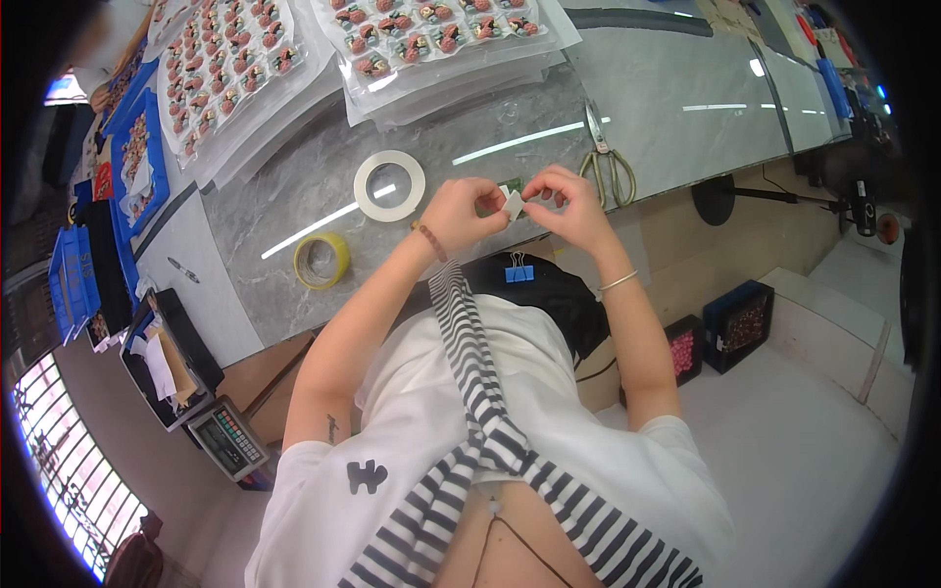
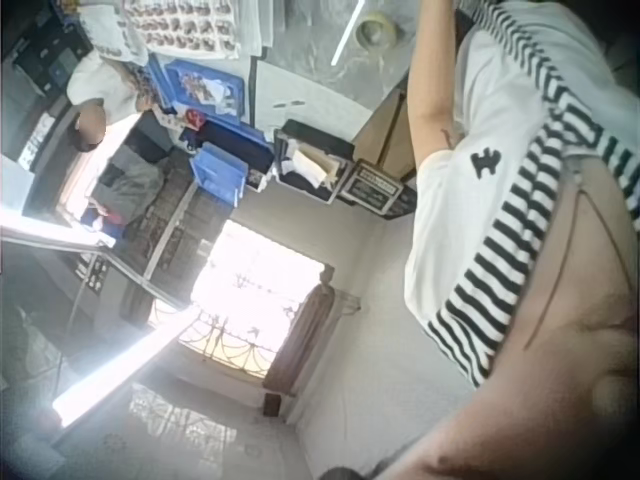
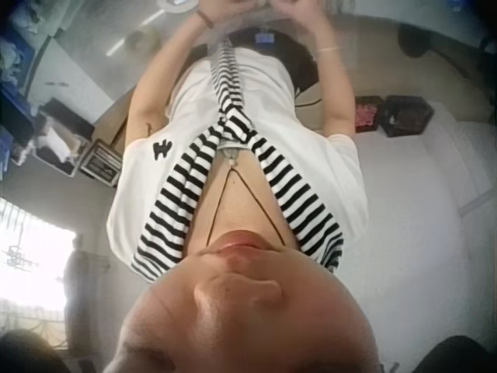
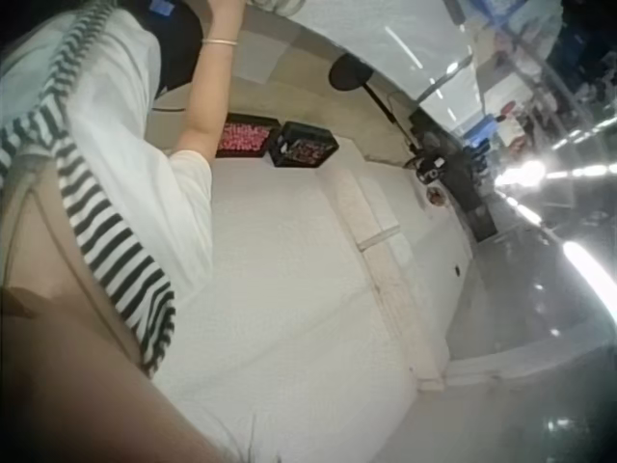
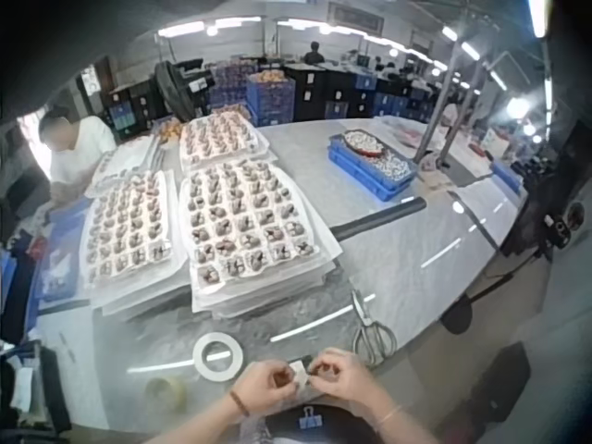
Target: Cutting tape and applying it to small electronic or plastic components.
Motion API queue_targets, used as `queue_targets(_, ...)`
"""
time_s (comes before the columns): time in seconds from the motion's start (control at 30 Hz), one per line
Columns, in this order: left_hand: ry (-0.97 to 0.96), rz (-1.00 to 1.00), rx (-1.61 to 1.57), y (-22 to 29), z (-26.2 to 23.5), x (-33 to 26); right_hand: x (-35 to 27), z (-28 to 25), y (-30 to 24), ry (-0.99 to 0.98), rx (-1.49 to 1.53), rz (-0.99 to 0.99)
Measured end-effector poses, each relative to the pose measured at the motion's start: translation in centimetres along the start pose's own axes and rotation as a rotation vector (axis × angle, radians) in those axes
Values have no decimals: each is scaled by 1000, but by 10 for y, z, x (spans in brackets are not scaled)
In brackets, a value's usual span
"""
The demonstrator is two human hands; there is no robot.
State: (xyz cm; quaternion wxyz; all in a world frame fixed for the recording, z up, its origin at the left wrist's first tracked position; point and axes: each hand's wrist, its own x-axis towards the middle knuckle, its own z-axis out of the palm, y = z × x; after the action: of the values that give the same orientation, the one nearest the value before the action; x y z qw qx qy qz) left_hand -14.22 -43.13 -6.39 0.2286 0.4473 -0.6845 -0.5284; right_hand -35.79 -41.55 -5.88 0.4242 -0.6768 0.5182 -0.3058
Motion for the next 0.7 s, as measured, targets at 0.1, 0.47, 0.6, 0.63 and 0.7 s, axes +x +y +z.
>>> queue_targets(0.1,-87,-6,36,1,-3,2,-2,3,3,-79,-1,47)
queue_targets(0.47,240,33,288,-76,16,-2,-25,48,87,-75,676,870)
queue_targets(0.6,88,132,635,-97,36,-13,-19,64,93,-22,665,969)
queue_targets(0.63,110,162,658,-102,38,-15,-18,68,92,3,643,994)
queue_targets(0.7,109,170,643,-110,39,-15,-17,73,91,32,638,1027)
